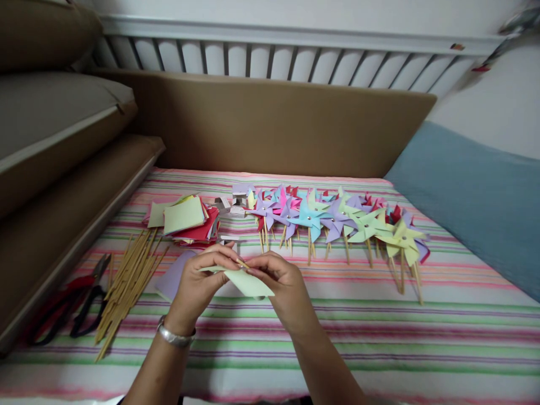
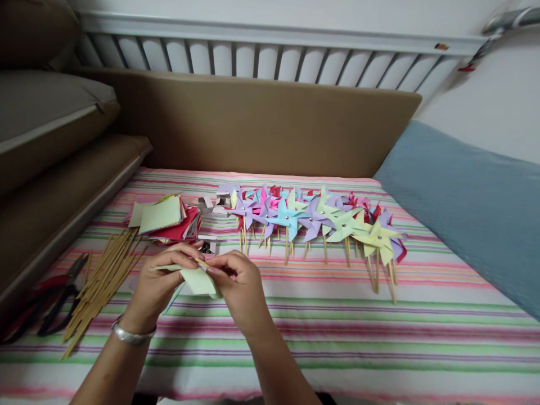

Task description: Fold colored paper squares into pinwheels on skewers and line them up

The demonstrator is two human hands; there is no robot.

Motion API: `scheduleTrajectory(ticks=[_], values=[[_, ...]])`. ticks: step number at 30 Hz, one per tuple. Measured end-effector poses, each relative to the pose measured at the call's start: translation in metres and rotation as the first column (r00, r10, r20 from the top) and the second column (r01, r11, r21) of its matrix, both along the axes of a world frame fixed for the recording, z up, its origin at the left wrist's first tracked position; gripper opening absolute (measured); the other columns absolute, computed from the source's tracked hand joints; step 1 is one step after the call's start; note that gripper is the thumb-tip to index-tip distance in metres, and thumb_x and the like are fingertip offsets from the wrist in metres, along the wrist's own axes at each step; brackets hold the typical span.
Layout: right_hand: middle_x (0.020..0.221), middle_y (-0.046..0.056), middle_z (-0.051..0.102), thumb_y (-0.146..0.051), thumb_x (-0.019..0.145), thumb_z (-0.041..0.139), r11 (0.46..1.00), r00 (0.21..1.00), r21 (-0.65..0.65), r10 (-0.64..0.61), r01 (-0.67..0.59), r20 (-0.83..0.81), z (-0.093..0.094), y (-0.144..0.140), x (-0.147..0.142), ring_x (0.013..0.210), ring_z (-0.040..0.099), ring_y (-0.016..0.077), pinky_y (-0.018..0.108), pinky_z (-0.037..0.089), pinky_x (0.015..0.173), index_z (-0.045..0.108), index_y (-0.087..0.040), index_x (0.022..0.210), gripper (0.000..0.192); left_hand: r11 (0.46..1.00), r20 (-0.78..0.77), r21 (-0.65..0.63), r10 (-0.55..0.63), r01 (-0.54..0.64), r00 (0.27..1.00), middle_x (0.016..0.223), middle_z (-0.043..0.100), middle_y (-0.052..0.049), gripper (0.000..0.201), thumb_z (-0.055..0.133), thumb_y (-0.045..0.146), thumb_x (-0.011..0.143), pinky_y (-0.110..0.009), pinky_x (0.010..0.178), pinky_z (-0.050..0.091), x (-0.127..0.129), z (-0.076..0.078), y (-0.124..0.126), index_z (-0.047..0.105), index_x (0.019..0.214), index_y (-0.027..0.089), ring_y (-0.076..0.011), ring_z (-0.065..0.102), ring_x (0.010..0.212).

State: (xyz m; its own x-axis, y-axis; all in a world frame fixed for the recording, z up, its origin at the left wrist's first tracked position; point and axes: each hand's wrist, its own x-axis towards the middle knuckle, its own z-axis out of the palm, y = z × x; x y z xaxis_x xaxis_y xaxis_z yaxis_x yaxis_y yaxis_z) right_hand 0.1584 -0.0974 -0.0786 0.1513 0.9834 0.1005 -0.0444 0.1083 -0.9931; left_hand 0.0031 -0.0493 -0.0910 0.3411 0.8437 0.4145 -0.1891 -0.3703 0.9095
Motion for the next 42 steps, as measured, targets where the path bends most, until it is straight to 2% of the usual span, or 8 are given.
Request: scheduleTrajectory(ticks=[6,12,27,35,42], values=[[0.076,0.002,0.061,-0.03,0.071,0.069,1.0,1.0,0.004,-0.005,0.005,0.006,-0.0041,-0.0002,-0.0002,0.068,0.059,0.0142,0.025,0.045,0.058,0.071,-0.021,0.075,0.01,1.0,0.016,0.014,-0.01,0.01,1.0,0.08,0.069,0.001,0.011,0.068,0.015,0.072,-0.041,0.107,0.029,-0.0003,-0.0008,0.0005,0.071,0.075,0.025,-0.0139,0.062,0.081],[0.074,0.002,0.061,-0.026,0.072,0.068,0.999,0.999,0.031,-0.011,0.009,0.047,-0.0018,0.0001,0.0003,0.068,0.058,0.0142,0.025,0.045,0.059,0.073,-0.022,0.074,0.008,1.0,0.016,0.015,0.003,-0.003,1.0,0.079,0.069,0.001,0.01,0.068,0.016,0.072,-0.042,0.105,0.031,0.0,0.0001,0.0002,0.071,0.074,0.025,-0.015,0.062,0.08],[0.077,0.003,0.061,-0.026,0.072,0.067,1.0,0.999,0.025,-0.005,0.004,0.052,-0.0036,0.0002,0.0007,0.068,0.058,0.0146,0.022,0.044,0.048,0.074,-0.024,0.077,0.009,1.0,0.006,-0.009,0.029,-0.029,1.0,0.076,0.07,0.0,0.007,0.071,0.017,0.07,-0.043,0.104,0.033,0.0002,0.0013,0.0001,0.071,0.07,0.023,-0.0155,0.064,0.077],[0.077,0.003,0.062,-0.019,0.072,0.065,0.996,0.995,0.081,-0.045,0.038,0.084,-0.0013,-0.0009,-0.002,0.07,0.059,0.0158,0.025,0.047,0.053,0.074,-0.026,0.076,0.012,0.997,-0.032,-0.016,0.07,-0.07,0.997,0.073,0.071,-0.003,0.003,0.073,0.023,0.067,-0.046,0.101,0.037,0.0007,0.0024,-0.0002,0.07,0.067,0.022,-0.0179,0.065,0.075],[0.074,0.002,0.062,-0.012,0.073,0.061,0.986,0.985,0.15,-0.101,0.08,0.14,0.0002,-0.0022,-0.0036,0.07,0.06,0.0147,0.026,0.048,0.059,0.074,-0.027,0.074,0.02,0.997,-0.023,0.0,0.072,-0.072,0.997,0.073,0.072,-0.002,0.004,0.073,0.021,0.067,-0.047,0.101,0.038,-0.0006,0.0019,0.0,0.071,0.067,0.023,-0.0171,0.065,0.074]])
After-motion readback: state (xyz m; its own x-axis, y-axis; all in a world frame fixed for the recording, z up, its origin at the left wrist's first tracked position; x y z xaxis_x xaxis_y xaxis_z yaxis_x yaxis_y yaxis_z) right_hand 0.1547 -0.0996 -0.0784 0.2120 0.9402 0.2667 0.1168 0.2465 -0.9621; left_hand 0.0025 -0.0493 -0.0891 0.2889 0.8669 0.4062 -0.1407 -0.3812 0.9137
